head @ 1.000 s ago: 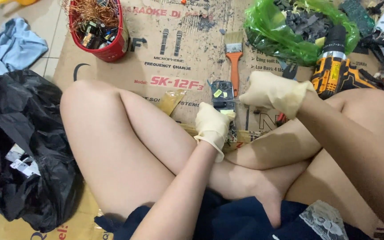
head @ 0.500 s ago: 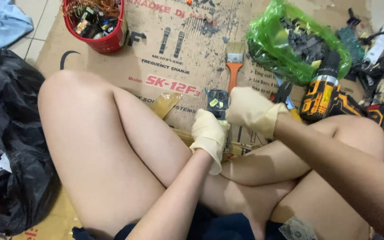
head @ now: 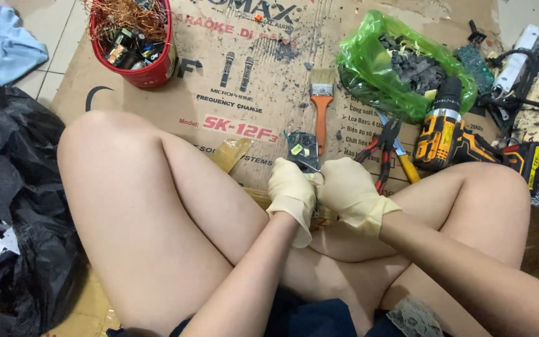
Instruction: The person sits on the floor and uses a screwdriver to remove screws from a small electronic component. They then use pliers to pull apart the casing and remove internal parts.
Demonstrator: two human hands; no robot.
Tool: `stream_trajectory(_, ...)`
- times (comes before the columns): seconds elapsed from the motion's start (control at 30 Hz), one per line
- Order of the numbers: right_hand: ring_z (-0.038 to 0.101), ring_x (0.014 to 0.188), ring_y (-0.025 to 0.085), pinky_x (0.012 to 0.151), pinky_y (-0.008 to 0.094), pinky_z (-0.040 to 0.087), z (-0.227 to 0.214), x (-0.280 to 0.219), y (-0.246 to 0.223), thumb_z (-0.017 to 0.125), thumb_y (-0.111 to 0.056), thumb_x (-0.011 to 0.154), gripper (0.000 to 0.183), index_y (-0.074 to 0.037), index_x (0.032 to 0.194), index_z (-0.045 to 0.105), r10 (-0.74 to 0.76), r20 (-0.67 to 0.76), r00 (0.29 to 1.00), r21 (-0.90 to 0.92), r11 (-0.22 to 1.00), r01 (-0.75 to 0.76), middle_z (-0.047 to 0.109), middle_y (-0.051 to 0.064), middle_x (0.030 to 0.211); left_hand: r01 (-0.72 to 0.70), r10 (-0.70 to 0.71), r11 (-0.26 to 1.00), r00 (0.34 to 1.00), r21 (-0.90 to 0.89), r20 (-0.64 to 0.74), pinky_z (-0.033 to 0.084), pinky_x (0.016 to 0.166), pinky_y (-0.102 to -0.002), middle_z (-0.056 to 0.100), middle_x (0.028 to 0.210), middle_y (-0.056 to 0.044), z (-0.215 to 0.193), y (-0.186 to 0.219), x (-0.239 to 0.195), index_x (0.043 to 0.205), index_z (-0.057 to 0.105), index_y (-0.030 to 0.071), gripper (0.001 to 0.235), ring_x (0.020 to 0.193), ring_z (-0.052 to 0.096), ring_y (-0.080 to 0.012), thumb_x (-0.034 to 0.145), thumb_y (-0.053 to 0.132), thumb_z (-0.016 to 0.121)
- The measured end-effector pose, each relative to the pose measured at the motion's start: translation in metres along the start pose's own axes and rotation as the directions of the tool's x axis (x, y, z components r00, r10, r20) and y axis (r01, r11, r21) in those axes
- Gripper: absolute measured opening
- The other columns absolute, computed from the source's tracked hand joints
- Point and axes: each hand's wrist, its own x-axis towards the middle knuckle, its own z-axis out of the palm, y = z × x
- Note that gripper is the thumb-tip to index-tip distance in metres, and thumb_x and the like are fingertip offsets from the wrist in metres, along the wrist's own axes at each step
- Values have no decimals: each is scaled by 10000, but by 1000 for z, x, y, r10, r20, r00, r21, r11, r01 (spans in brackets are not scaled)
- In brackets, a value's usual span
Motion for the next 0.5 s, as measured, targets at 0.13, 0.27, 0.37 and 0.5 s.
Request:
stream_trajectory(0.13,719,752,471,640,575,593,21,-9,15,471,-348,869,344,-70,789,657,-123,-159,980,-106,989,107,673,241,702,-5,5,1000,1000,-7,19,578,912,-521,703,1121,-115,-3,0,3,1191,501,43,607,1072,713,-353,753,284,844)
stream_trajectory(0.27,731,676,422,601,550,590,67,1,44,532,-299,833,232,-86,832,621,-199,-262,944,-260,957,130,665,163,643,-9,9,1000,999,-4,33,574,922,-518,704,1127,-122,-2,-4,2,1191,501,42,616,1080,710,-356,743,280,853)
stream_trajectory(0.37,695,520,323,481,480,560,72,-5,43,604,-330,824,192,-140,849,592,-408,-396,823,-502,846,179,626,72,558,-12,12,1000,999,-7,40,570,932,-515,706,1133,-129,-2,-6,2,1190,502,40,626,1089,708,-359,733,275,861)
stream_trajectory(0.5,665,459,260,439,416,541,56,-22,22,584,-169,802,115,-119,900,617,-495,-434,753,-604,780,165,584,7,548,-12,13,1000,999,-16,49,564,948,-510,708,1141,-138,-1,-6,8,1189,503,38,641,1101,703,-362,718,268,873)
